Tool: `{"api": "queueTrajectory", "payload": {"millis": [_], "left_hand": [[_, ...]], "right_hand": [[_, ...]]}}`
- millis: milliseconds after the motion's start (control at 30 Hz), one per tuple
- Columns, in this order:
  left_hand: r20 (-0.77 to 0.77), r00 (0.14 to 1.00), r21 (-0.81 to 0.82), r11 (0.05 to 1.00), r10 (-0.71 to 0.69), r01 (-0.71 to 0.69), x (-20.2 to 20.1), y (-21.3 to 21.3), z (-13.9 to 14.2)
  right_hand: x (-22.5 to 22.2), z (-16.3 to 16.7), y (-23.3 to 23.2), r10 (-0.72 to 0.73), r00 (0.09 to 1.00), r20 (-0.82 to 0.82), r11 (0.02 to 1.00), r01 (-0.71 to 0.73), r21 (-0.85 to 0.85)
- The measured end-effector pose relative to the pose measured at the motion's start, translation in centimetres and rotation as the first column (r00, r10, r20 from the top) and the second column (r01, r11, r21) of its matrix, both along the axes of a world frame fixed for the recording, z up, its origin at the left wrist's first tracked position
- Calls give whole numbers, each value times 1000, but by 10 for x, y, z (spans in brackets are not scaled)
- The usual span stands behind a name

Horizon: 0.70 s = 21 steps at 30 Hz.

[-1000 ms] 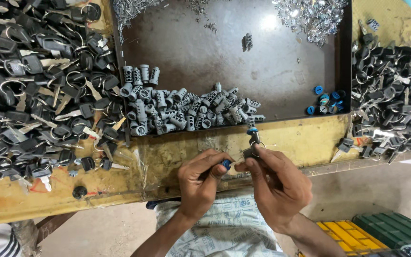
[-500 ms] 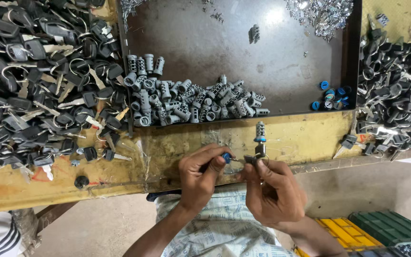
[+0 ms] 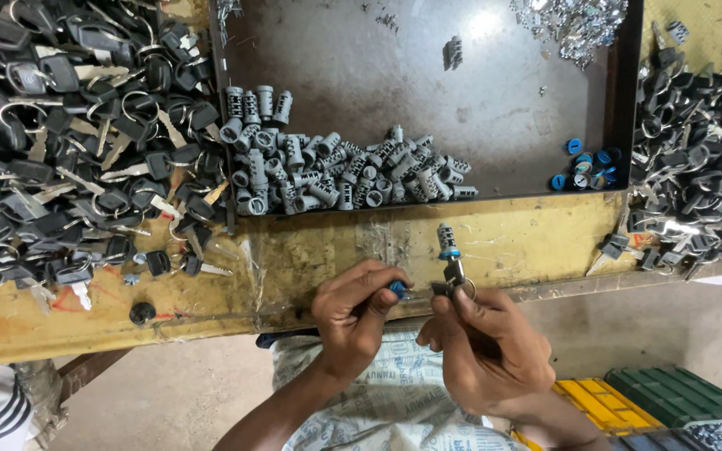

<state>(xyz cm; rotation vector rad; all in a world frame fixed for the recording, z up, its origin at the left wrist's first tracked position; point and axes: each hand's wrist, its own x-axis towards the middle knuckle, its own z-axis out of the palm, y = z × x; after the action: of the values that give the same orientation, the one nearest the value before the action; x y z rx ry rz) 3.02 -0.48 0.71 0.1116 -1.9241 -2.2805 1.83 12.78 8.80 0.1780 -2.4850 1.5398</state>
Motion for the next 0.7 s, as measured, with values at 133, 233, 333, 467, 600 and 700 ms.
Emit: {"api": "queueTrajectory", "payload": {"millis": [133, 233, 333, 467, 600, 700], "left_hand": [[-28, 998, 51, 997, -50, 51, 1, -3, -7], [71, 976, 245, 952, -206, 184, 2, -8, -11], [62, 981, 309, 938, -184, 156, 3, -7, -10], [-79, 997, 81, 997, 17, -10, 1, 0, -5], [-90, 995, -34, 998, 48, -51, -2, 0, -1], [-7, 999, 8, 999, 50, -50, -3, -5, 0]], "right_hand": [[0, -4, -3, -4, 999, -46, 1000, 4, -6], [3, -7, 10, 80, 996, -36, 995, -77, 62], [9, -16, 17, 109, 992, -68, 992, -103, 76], [11, -27, 10, 70, 994, -84, 997, -66, 46], [8, -24, 0, -6, 999, -49, 999, 4, -34], [-5, -18, 13, 185, 982, -36, 973, -177, 148]]}}
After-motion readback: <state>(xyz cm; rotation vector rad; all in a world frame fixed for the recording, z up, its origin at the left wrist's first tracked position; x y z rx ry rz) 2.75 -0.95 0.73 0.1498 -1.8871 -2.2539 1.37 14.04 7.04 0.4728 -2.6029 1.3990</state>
